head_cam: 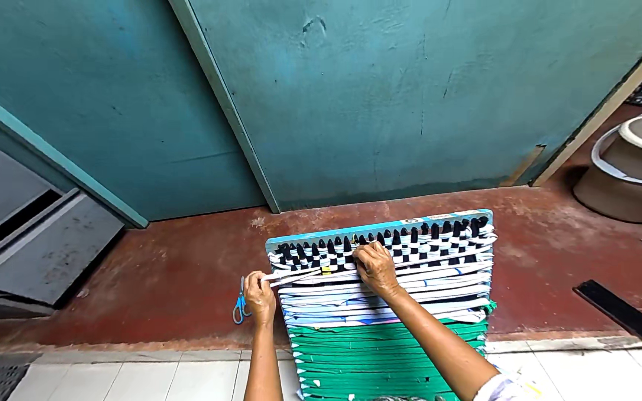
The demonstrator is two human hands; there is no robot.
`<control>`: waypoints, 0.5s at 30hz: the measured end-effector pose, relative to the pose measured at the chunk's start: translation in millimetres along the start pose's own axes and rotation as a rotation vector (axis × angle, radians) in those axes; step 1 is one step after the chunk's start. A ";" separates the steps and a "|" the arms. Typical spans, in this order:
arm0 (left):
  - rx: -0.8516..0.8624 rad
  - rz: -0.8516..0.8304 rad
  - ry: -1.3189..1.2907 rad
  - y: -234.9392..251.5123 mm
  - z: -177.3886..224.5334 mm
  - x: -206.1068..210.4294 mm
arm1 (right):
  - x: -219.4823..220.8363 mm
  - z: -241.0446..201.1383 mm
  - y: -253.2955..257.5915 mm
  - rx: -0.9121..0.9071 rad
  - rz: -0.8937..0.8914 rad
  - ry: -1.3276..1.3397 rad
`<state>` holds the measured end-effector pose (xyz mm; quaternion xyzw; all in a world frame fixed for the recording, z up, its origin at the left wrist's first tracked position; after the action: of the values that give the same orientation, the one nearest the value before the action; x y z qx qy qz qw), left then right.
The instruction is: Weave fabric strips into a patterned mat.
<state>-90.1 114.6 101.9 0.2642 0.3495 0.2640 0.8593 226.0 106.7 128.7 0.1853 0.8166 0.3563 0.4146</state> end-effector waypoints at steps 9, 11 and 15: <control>-0.466 -0.188 -0.263 3.3 -19.1 20.9 | -52.4 29.8 30.2 0.018 0.159 -0.159; -0.499 -0.226 -0.280 4.9 -21.8 22.0 | -49.7 46.9 37.0 0.096 0.072 -0.223; -0.472 -0.308 -0.277 7.4 -22.2 27.2 | -37.1 65.1 35.1 0.207 -0.162 -0.227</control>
<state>-91.8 143.2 80.3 0.0351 0.1939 0.1662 0.9662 300.7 136.2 148.6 0.1998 0.8090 0.2127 0.5103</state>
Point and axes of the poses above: each hand's wrist, its own y-axis towards the middle knuckle, its own x-axis out of the palm, z = x × y, the point moved 7 cm from there along y, towards the middle knuckle, and after that the axes turned 6 degrees about x, right-handed, at the moved point
